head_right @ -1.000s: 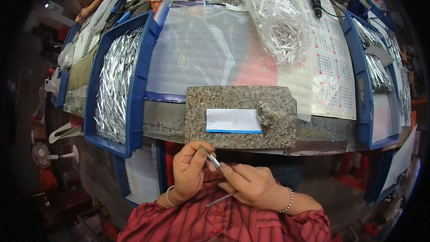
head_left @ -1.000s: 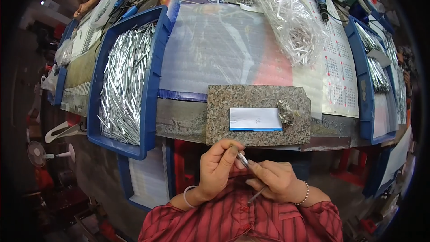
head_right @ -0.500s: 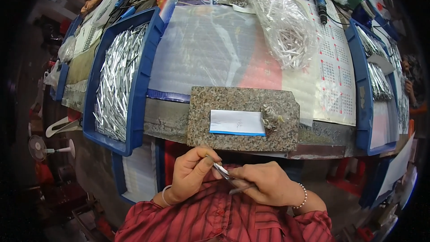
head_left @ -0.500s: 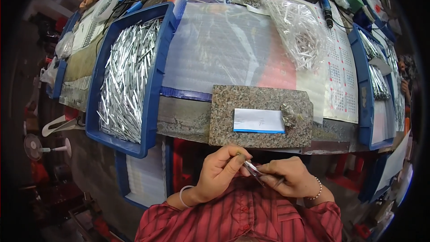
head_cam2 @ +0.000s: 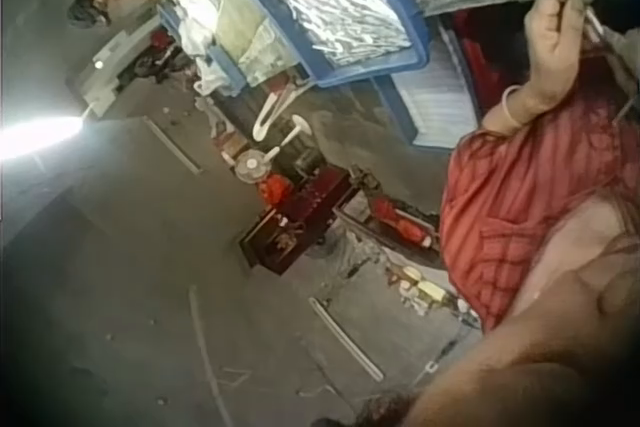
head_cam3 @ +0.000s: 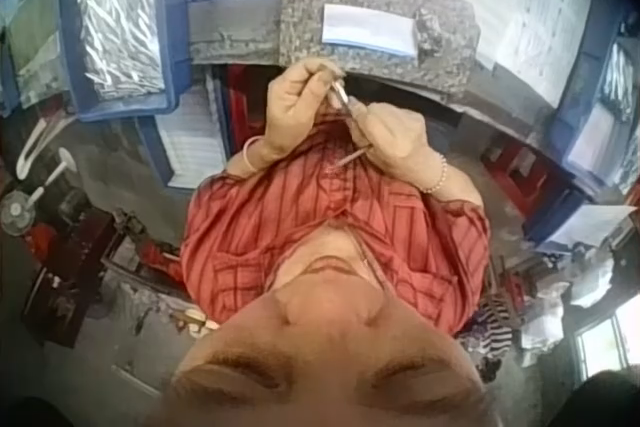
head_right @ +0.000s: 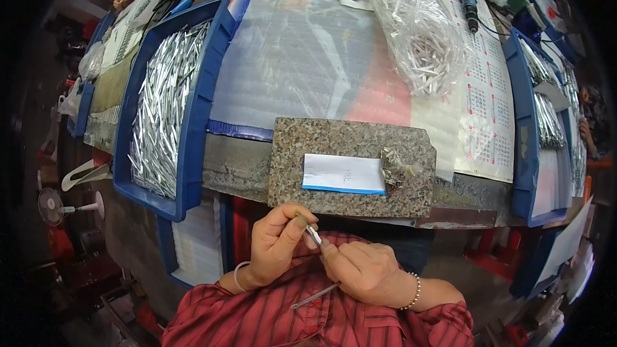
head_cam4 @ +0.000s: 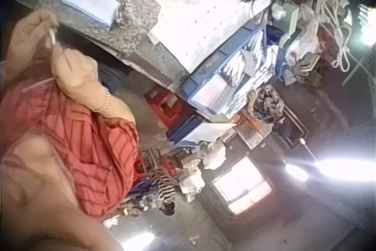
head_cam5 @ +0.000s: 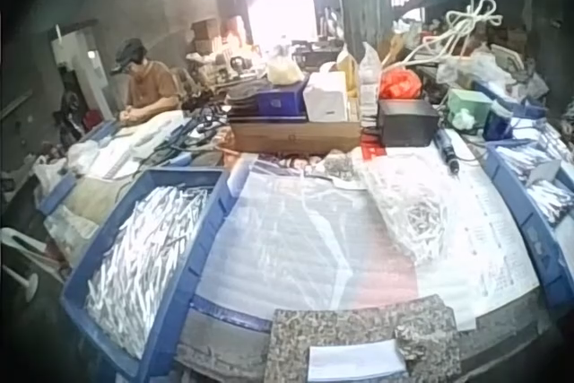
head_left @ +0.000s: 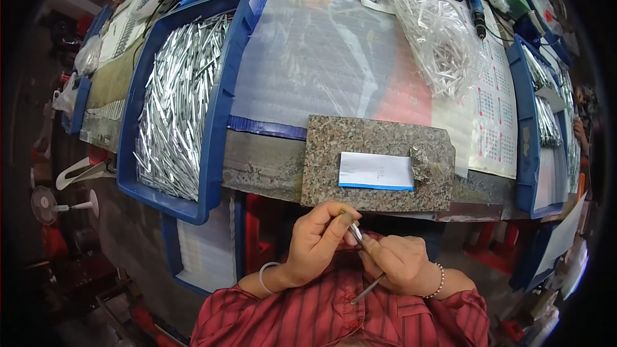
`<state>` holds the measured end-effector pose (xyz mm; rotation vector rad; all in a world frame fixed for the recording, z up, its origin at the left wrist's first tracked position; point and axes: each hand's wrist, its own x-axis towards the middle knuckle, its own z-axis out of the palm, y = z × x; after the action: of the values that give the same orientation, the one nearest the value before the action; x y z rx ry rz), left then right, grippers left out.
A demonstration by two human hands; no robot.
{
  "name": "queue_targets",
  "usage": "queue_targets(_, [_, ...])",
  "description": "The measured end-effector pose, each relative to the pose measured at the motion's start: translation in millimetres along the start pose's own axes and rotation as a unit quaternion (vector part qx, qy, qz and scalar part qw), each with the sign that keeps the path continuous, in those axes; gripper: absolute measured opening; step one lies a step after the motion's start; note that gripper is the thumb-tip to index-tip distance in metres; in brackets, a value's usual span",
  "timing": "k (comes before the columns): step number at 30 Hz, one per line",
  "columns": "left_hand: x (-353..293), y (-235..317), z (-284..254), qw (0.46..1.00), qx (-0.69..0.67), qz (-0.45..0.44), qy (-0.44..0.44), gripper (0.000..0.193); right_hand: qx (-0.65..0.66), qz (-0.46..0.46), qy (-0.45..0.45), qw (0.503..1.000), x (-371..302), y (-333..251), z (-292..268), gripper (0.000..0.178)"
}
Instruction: Assembling small silver metal ribs or strips by inserting wires and manipulating components with pliers.
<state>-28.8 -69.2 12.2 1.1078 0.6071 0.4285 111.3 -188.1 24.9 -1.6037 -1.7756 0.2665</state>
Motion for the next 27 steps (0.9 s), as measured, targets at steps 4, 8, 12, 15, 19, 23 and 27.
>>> queue_targets(4, [2.1,-0.7,-2.0,1.000,-0.018,-0.001,0.008,0.015,-0.060,-0.020,-0.011,0.998,5.2,-0.8,1.1,0.018])
queue_targets(8, [5.3,7.5,-5.4,0.998,-0.065,-0.009,-0.009,0.015,-0.039,-0.009,0.031,0.999,3.2,6.6,4.0,0.018])
queue_targets(12, [8.9,21.6,-22.1,0.989,-0.059,-0.112,-0.072,0.016,-0.041,-0.029,0.023,0.998,10.3,12.4,-9.6,0.025])
queue_targets(15, [14.7,29.5,-36.5,0.985,0.068,-0.097,-0.123,0.018,-0.093,-0.083,-0.031,0.992,16.1,13.7,-18.6,0.024])
queue_targets(19, [18.9,31.6,-46.5,0.919,0.184,-0.201,-0.284,0.022,-0.126,-0.165,-0.081,0.975,21.7,15.2,-21.1,0.018])
queue_targets(23, [16.2,24.5,-49.0,0.893,0.256,-0.158,-0.335,0.023,-0.095,-0.198,-0.122,0.968,20.2,17.0,-14.6,0.014])
queue_targets(27, [8.2,29.3,-48.4,0.929,0.277,0.009,-0.247,0.018,0.134,0.067,-0.052,0.987,19.2,16.1,-11.6,0.022])
